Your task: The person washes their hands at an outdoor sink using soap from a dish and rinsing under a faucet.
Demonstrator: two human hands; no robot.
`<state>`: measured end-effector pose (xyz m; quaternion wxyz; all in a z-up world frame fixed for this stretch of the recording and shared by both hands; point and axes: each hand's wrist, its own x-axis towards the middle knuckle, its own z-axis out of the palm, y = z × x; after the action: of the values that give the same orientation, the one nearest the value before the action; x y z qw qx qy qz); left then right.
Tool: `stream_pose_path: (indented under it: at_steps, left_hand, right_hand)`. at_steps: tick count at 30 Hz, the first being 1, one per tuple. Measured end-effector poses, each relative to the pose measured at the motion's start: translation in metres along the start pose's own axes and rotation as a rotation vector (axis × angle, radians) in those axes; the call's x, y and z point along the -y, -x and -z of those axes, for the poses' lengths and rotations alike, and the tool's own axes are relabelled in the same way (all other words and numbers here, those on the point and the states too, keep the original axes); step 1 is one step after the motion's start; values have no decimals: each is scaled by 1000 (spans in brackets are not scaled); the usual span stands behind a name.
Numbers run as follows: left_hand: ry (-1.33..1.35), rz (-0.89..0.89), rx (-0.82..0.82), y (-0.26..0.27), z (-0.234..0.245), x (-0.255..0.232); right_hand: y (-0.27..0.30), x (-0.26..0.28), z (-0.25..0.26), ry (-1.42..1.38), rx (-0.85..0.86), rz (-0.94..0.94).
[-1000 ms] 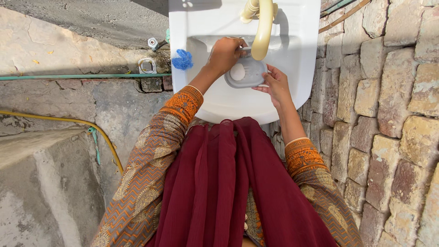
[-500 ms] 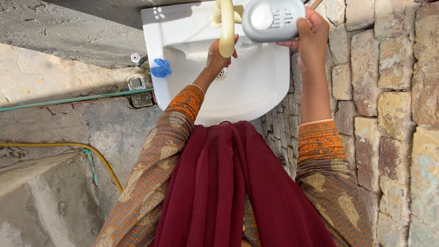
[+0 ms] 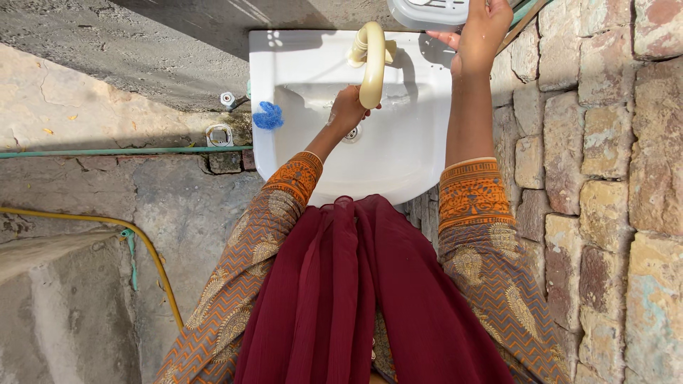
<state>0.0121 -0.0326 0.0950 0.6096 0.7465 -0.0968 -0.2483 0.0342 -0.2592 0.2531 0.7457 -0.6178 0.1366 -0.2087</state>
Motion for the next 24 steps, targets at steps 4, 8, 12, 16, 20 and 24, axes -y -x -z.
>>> stream_pose_path:
  at_steps: [4, 8, 12, 16, 20, 24]
  left_hand:
    - [63, -72, 52, 9, 1, -6]
    - [138, 63, 60, 13, 0, -13]
    - [113, 1, 66, 13, 1, -14]
    - [138, -19, 67, 11, 0, -15]
    - [56, 156, 97, 13, -7, -24]
    - [60, 93, 94, 10, -8, -23]
  right_hand:
    - [-24, -20, 11, 98, -93, 69]
    - [-32, -43, 11, 198, -293, 129]
    - [-31, -48, 1, 166, -377, 130]
    - [-29, -47, 3, 204, -414, 67]
    - [-35, -50, -4, 210, -474, 58]
    - [-43, -60, -2, 193, -534, 23]
